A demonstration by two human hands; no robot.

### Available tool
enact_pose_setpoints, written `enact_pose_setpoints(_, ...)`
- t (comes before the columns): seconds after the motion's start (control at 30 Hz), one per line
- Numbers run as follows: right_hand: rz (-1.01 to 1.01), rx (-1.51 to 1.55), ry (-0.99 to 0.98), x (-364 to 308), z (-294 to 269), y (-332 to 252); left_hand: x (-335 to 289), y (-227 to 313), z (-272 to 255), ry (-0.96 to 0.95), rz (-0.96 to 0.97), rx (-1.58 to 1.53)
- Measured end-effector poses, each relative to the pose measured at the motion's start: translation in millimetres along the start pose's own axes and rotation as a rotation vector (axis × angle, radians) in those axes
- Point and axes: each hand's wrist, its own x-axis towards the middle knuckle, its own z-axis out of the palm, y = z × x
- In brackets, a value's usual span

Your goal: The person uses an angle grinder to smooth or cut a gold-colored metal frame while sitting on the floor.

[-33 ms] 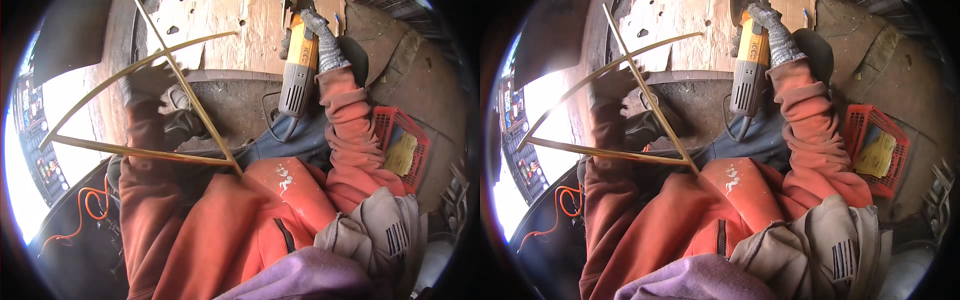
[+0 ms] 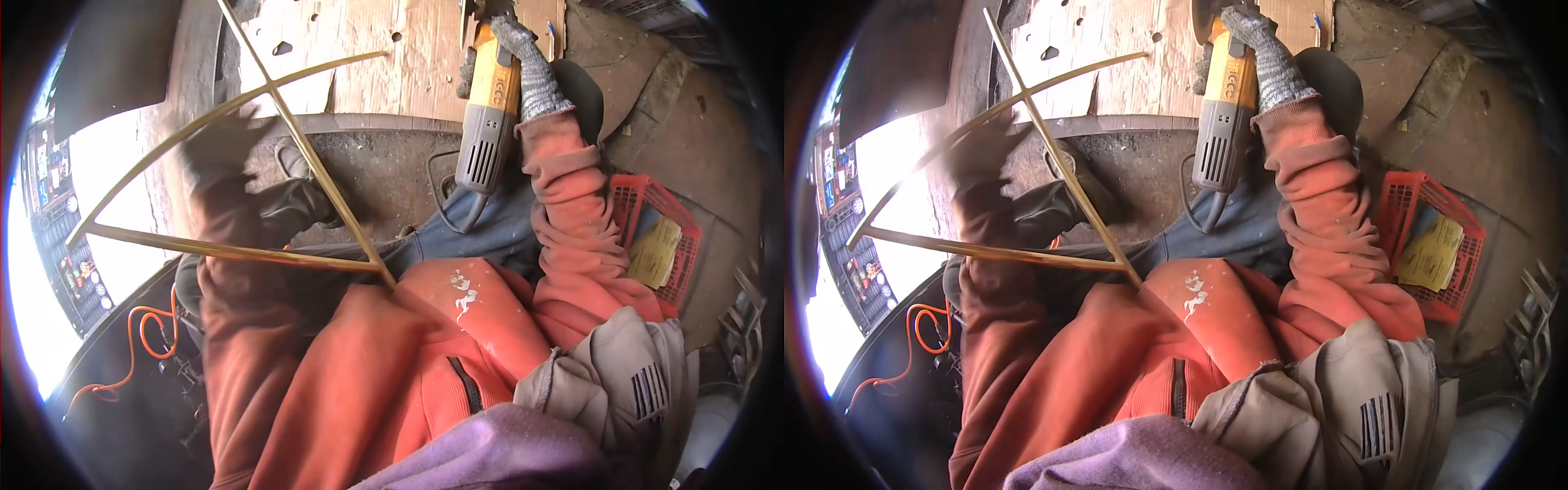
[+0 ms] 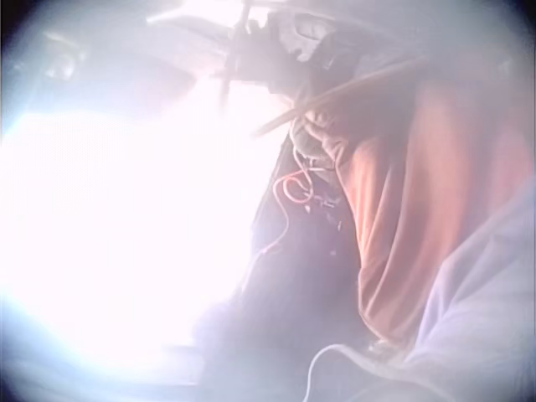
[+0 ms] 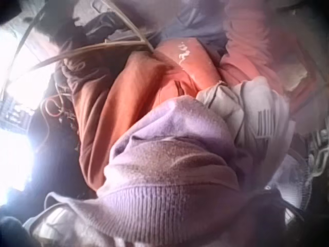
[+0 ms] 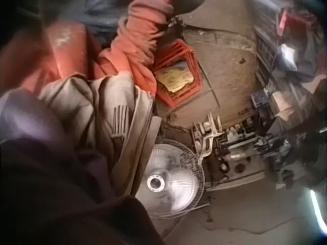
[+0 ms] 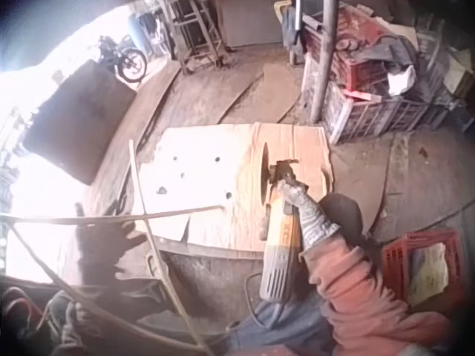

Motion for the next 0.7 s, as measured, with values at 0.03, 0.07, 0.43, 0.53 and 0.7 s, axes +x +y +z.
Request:
enact_pose_setpoints(0.03,-0.001,0.001,0.007,2.2,-2.4,-0.9,-10.1,-5.8,9.9,0.052,-0.134,-0.070)
enact_pose_setpoints(0.07,0.021,-0.017,-0.033,6.9,-1.9,-2.2,-22.0,-16.1,10.1,0.086,-0.223,-0.349)
enact_pose_setpoints(0.43,-0.331,-0.150,-0.203,28.2,56.0,23.3,14.0,7.5,49.3,0.339,-0.278,-1.227)
enact_pose_setpoints(0.53,-0.445,-0.263,0.141,17.7,92.6,-18.0,28.5,3.1,9.8,0.437,-0.199,-1.335)
enact_pose_setpoints(0.7,-0.716,-0.325,0.204,62.2,72.6,-11.9,97.8,40.5,-61.3,0.528,0.105,-1.651)
